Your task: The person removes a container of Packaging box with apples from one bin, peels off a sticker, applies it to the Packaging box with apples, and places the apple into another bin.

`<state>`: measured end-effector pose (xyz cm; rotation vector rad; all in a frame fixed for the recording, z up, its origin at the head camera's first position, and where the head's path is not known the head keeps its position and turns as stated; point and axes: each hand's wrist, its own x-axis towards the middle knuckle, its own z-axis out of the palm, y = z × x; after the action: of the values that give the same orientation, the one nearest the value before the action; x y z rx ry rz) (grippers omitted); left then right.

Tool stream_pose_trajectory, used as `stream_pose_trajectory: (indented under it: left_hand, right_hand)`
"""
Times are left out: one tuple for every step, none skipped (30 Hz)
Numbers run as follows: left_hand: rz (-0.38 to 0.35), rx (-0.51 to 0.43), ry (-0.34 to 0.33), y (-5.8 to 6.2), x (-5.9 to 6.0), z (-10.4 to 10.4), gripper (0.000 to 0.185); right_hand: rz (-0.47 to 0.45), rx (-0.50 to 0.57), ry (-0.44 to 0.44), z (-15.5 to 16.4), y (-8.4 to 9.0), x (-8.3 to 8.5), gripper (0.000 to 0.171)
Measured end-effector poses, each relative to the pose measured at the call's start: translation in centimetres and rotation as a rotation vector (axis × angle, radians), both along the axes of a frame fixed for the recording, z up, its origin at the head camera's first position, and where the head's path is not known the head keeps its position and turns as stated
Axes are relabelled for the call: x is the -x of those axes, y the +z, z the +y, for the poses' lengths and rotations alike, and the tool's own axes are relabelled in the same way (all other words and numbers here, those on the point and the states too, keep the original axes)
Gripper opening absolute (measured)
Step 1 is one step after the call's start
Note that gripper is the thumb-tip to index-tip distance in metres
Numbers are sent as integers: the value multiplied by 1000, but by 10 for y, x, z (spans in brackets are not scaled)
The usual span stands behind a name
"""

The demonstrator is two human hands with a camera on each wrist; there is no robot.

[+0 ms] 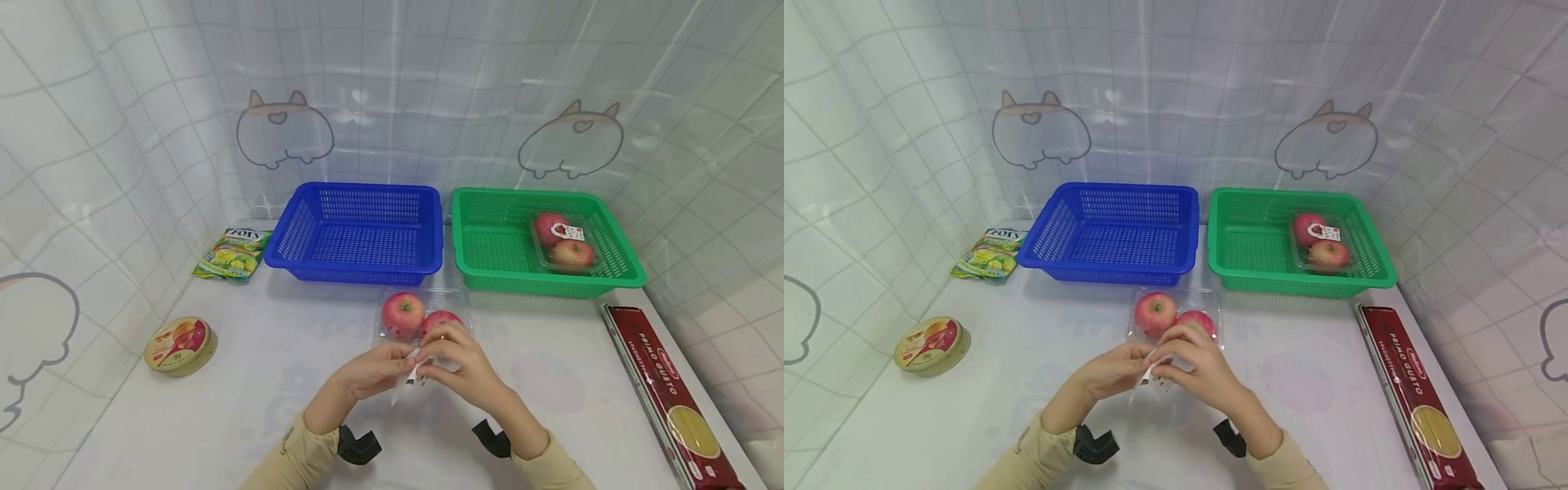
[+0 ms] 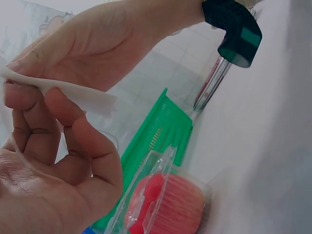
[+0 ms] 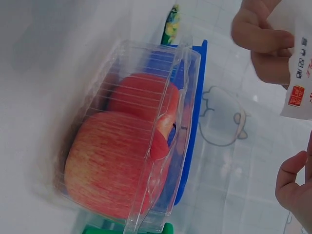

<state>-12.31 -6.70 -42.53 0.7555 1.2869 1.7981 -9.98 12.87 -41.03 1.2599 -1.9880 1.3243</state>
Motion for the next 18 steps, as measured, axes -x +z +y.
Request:
stream_pose_trajectory:
  left_hand:
    - [-2,-6,0,0,0,0,24]
    - [-6,-12,-3,0,0,0,23]
    - [-3,-19,-4,0,1,0,22]
    - [1,-25,-4,-1,1,0,21]
    - [1,-31,-5,-1,1,0,20]
    - [-1,-35,-7,-1,2,0,19]
    - [-4,-35,-9,-1,2,0,18]
    - [-6,-36,-11,0,2,0,18]
    - [-10,-37,-12,0,3,0,17]
    - [-14,-38,-14,0,3,0,17]
    - [-20,-38,-14,0,3,0,17]
    - [-25,-37,-13,0,3,0,16]
    - [-31,-35,-13,0,2,-1,16]
    - [-31,-38,-16,0,2,-1,15]
    - [-35,-39,-17,0,1,-1,14]
    - [-39,-39,-18,-1,1,-1,14]
    - [-45,-36,-17,-1,0,-1,13]
    - [-49,-33,-15,-1,-1,-1,13]
  right_hand:
    - [-5,-3,-5,0,0,0,15]
    - [-12,-5,-10,0,0,0,15]
    - [-16,-8,-13,0,0,0,15]
    - [-20,-9,-14,1,0,0,15]
    - [-22,-10,-13,1,0,0,15]
    - [-24,-11,-13,1,0,0,15]
    - [-26,-13,-13,1,0,0,15]
    - [-27,-14,-13,1,0,1,14]
    - [-26,-14,-12,1,0,1,14]
    - [-24,-15,-11,1,0,1,14]
    - [-21,-16,-11,1,0,1,14]
    - [-15,-16,-10,1,-1,2,13]
    - [-9,-18,-8,0,-1,2,13]
    - [-3,-19,-4,0,-1,2,12]
    - [0,-21,-1,0,-1,2,11]
    - [1,-24,4,0,-2,2,11]
    - [-1,-28,8,1,-2,2,10]
    - [-3,-32,15,1,-3,1,9]
